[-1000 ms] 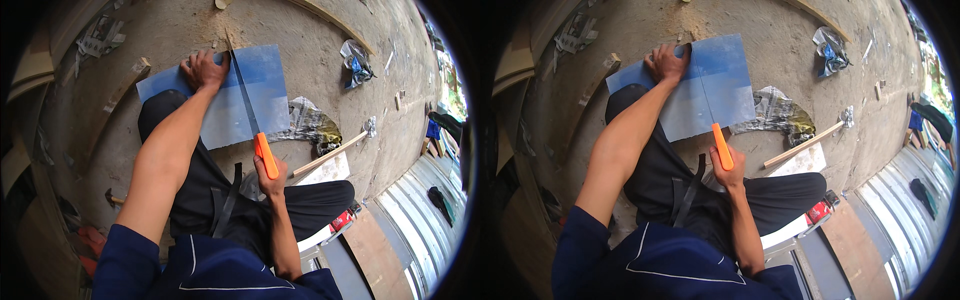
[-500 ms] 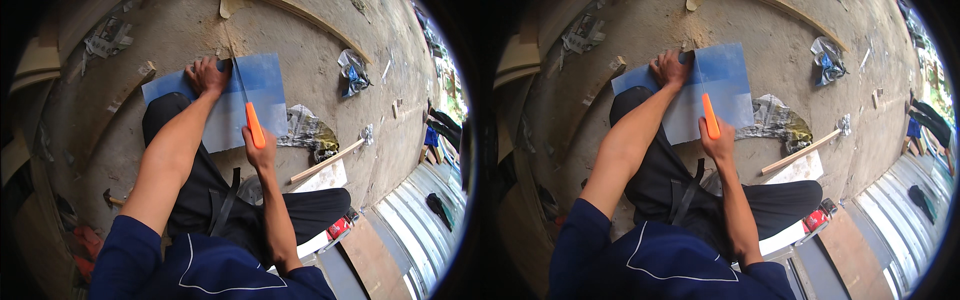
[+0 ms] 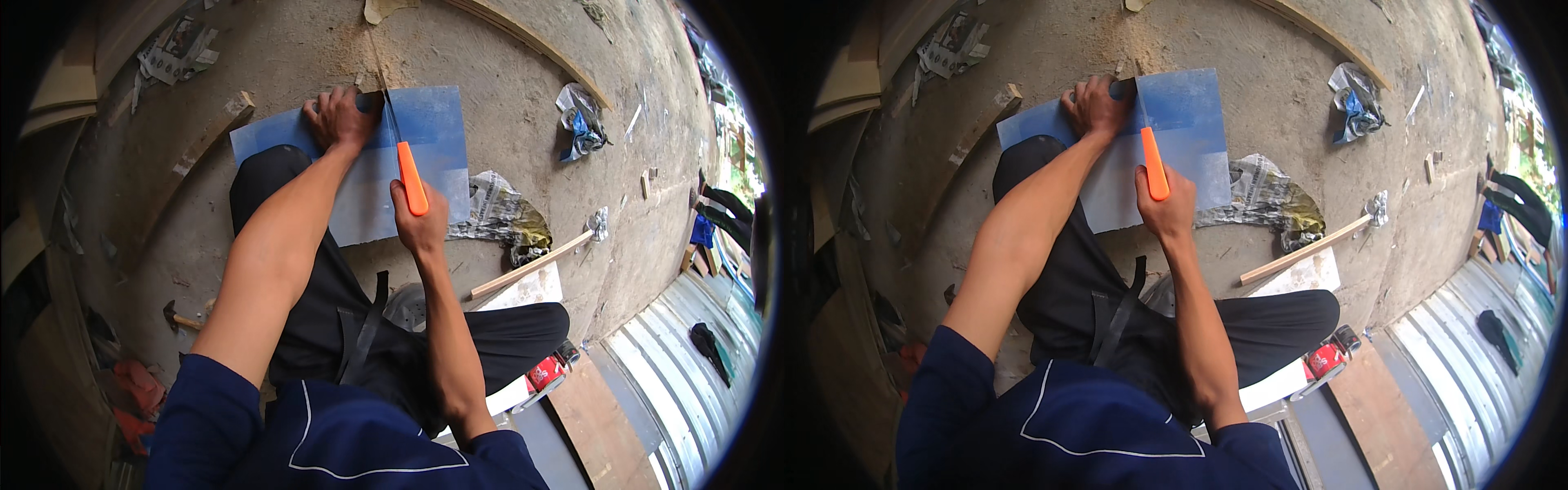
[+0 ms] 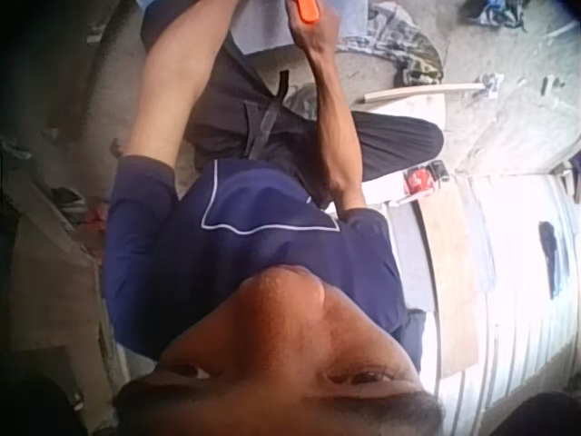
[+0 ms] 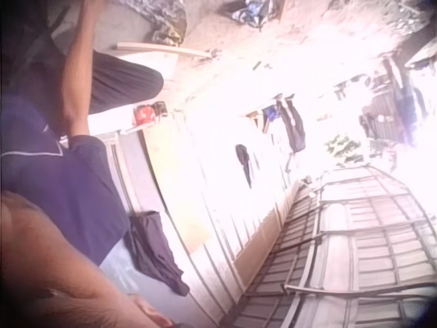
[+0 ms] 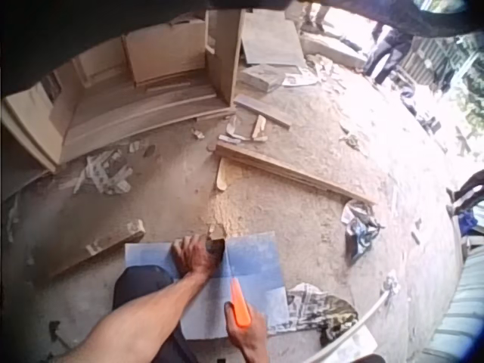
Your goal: The person sits on the floor and uses a hand saw to cut a white plastic sheet into smaller pieces. They then flip the sheet, place a wooden strip on it, and continue sawing along the strip to create straight cuts.
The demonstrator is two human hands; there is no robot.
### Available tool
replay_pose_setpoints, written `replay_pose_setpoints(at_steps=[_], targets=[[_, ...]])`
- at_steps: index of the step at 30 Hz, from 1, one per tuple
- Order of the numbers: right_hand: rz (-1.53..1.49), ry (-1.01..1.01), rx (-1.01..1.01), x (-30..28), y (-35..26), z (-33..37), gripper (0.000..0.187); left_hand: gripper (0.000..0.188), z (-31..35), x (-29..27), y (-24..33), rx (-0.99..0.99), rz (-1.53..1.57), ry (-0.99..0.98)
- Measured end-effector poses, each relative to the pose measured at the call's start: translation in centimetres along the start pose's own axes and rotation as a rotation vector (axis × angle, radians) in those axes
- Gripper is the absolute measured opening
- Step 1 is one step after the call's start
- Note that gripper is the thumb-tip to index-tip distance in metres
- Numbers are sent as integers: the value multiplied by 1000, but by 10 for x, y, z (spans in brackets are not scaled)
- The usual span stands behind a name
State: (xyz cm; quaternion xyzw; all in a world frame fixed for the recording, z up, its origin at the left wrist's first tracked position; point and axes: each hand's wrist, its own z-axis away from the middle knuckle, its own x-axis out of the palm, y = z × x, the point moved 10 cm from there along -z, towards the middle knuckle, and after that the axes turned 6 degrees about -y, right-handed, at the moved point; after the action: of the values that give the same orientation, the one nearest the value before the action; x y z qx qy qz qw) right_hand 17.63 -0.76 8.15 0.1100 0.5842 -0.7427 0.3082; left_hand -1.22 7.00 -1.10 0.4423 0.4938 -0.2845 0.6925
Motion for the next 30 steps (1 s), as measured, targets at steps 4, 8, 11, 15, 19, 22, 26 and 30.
replay_pose_setpoints(at_steps=[4, 8, 11, 15, 19, 22, 26, 30], targets=[[-111, 57, -47, -4, -2, 17, 23, 56, -1, 3, -9, -28, 31, 13], [-108, 65, -10, -1, -3, 20, 24, 57, -3, 3, -7, -30, 46, 3], [-102, 64, 5, 2, -3, -4, 24, 54, -1, 0, -1, -15, 23, -1], [-101, 20, -9, -2, -4, 5, 25, 57, -1, 1, -5, -18, 68, 10], [-94, 12, -6, -4, 1, 28, 27, 56, -1, 0, -12, -33, 29, 10], [-76, 40, -8, -6, 2, 6, 28, 54, 0, 0, -3, -20, 4, -3], [-86, 16, -23, -2, 0, -11, 28, 52, 0, -1, 1, -3, 10, 27], [-174, 18, 28, -10, 6, 33, 27, 51, 0, -2, -7, -19, -10, 49]])
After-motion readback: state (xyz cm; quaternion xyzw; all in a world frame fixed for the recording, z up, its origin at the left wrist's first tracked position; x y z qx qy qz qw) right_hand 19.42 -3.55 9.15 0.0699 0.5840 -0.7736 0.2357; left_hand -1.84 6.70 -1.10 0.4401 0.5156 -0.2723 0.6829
